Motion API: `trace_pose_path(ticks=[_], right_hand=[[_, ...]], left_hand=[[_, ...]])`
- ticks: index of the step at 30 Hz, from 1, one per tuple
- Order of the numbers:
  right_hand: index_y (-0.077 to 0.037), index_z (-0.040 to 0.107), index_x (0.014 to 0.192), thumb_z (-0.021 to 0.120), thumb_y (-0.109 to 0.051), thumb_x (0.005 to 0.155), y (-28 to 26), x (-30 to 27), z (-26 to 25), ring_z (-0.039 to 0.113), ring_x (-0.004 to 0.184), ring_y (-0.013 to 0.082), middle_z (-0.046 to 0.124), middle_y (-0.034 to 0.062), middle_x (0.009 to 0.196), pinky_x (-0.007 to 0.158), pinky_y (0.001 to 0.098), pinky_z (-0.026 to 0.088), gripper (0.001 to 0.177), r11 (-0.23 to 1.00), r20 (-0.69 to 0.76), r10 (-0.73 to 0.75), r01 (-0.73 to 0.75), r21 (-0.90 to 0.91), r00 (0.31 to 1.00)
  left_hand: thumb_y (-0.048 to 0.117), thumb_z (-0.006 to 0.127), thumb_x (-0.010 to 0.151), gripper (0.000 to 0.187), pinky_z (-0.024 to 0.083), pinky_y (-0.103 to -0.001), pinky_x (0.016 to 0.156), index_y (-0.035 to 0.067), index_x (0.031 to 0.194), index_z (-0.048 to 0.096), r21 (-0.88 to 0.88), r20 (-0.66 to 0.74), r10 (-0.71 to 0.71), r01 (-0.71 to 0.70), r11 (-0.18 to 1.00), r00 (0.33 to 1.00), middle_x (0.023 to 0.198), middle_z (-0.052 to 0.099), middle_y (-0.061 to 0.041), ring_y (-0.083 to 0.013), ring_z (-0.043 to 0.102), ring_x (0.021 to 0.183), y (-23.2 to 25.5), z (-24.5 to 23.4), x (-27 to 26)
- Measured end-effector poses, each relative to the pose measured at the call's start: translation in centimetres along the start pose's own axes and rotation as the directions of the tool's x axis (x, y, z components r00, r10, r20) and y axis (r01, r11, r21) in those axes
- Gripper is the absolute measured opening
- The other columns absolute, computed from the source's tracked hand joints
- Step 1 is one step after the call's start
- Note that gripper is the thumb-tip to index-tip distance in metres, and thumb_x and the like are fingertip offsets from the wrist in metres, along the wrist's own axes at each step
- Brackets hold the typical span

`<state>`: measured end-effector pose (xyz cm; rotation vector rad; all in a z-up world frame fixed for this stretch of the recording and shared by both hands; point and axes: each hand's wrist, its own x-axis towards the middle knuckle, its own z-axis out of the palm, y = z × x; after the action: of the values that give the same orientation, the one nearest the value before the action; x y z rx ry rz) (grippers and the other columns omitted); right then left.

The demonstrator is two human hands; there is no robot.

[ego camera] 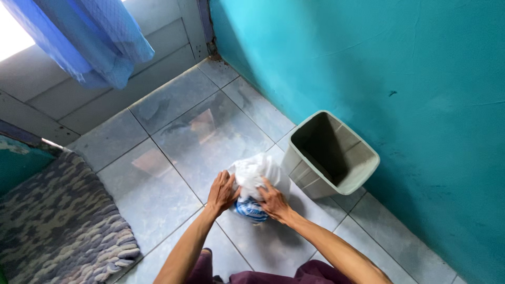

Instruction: The person removes a full white plastic trash bag from a small bin, ties it shut, and carries it to a pink laundry basket in another room, placing it inside. The person does not replace the bag in the bin.

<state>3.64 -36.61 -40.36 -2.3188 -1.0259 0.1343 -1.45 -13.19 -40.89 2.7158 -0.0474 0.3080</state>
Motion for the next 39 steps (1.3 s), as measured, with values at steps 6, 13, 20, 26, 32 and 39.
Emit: trace_pose_path(ticks=[6, 13, 20, 26, 32, 39], right_hand=[[0.008, 0.056, 0.13, 0.062, -0.027, 0.099, 0.6, 3.2, -1.9, 0.071, 0.095, 0.0402, 0.055, 0.0278, 0.134, 0.083, 0.0443, 0.061, 0.047, 0.99, -0.028, 0.099, -0.096, 0.105, 0.995], [0.007, 0.054, 0.113, 0.077, -0.044, 0.091, 2.2, 6.4, -6.2, 0.062, 0.088, 0.0315, 0.058, 0.0235, 0.104, 0.074, 0.0419, 0.054, 0.061, 0.973, -0.26, -0.209, 0.227, 0.042, 0.943], [-0.008, 0.051, 0.093, 0.085, -0.051, 0.073, 0.1, 5.4, -11.0, 0.048, 0.05, 0.0164, 0.047, 0.0022, 0.057, 0.049, 0.036, 0.041, 0.058, 0.977, -0.076, 0.109, -0.093, 0.191, 0.991], [-0.016, 0.063, 0.127, 0.073, -0.041, 0.091, -1.0, 5.8, -11.1, 0.051, 0.043, 0.0192, 0.047, -0.011, 0.066, 0.047, 0.0369, 0.044, 0.045, 0.995, -0.014, 0.025, -0.026, -0.092, 1.0], [-0.015, 0.06, 0.137, 0.065, -0.023, 0.105, -1.8, 5.2, -10.2, 0.062, 0.095, 0.0232, 0.058, 0.0119, 0.118, 0.078, 0.0374, 0.055, 0.034, 0.985, -0.453, -0.125, 0.057, -0.16, 0.883], [-0.019, 0.065, 0.127, 0.072, -0.025, 0.08, -4.0, 5.9, -10.1, 0.063, 0.111, 0.0299, 0.058, 0.0154, 0.126, 0.096, 0.047, 0.052, 0.048, 0.762, -0.292, -0.584, 0.388, -0.518, 0.758]], left_hand=[[0.033, 0.071, 0.081, 0.073, 0.039, -0.052, 0.111, 0.003, 0.144, 0.051, -0.136, -0.249, 0.016, -0.051, 0.989, 0.968, 0.146, 0.047, -0.023, -0.0401, 0.046, 0.133, 2.2, -0.3, 1.7], [0.036, 0.069, 0.088, 0.07, 0.047, -0.051, 0.095, 0.001, 0.146, 0.05, -0.374, -0.167, 0.084, -0.141, 0.917, 0.982, 0.121, 0.063, -0.027, -0.0448, 0.06, 0.109, 3.5, -3.1, 7.8], [0.03, 0.057, 0.104, 0.034, 0.051, -0.041, 0.07, -0.002, 0.097, 0.068, -0.649, -0.167, -0.494, 0.282, 0.707, 0.853, 0.08, 0.066, -0.018, -0.0234, 0.06, 0.074, -2.0, 0.0, 9.6], [0.04, 0.037, 0.106, 0.052, 0.052, -0.039, 0.069, -0.002, 0.098, 0.066, -0.879, -0.085, -0.547, 0.196, 0.434, 0.833, 0.085, 0.071, -0.009, -0.0203, 0.063, 0.075, -5.3, 0.6, 9.5], [0.051, 0.029, 0.105, 0.067, 0.057, -0.039, 0.068, -0.001, 0.095, 0.07, -0.911, -0.004, -0.588, 0.24, 0.337, 0.809, 0.083, 0.074, -0.012, -0.0234, 0.07, 0.073, -5.7, 0.2, 9.5], [0.061, 0.027, 0.103, 0.075, 0.057, -0.036, 0.065, 0.001, 0.098, 0.072, -0.889, -0.037, -0.478, 0.19, 0.417, 0.877, 0.086, 0.077, -0.011, -0.0215, 0.071, 0.071, -5.7, -1.0, 9.8]])
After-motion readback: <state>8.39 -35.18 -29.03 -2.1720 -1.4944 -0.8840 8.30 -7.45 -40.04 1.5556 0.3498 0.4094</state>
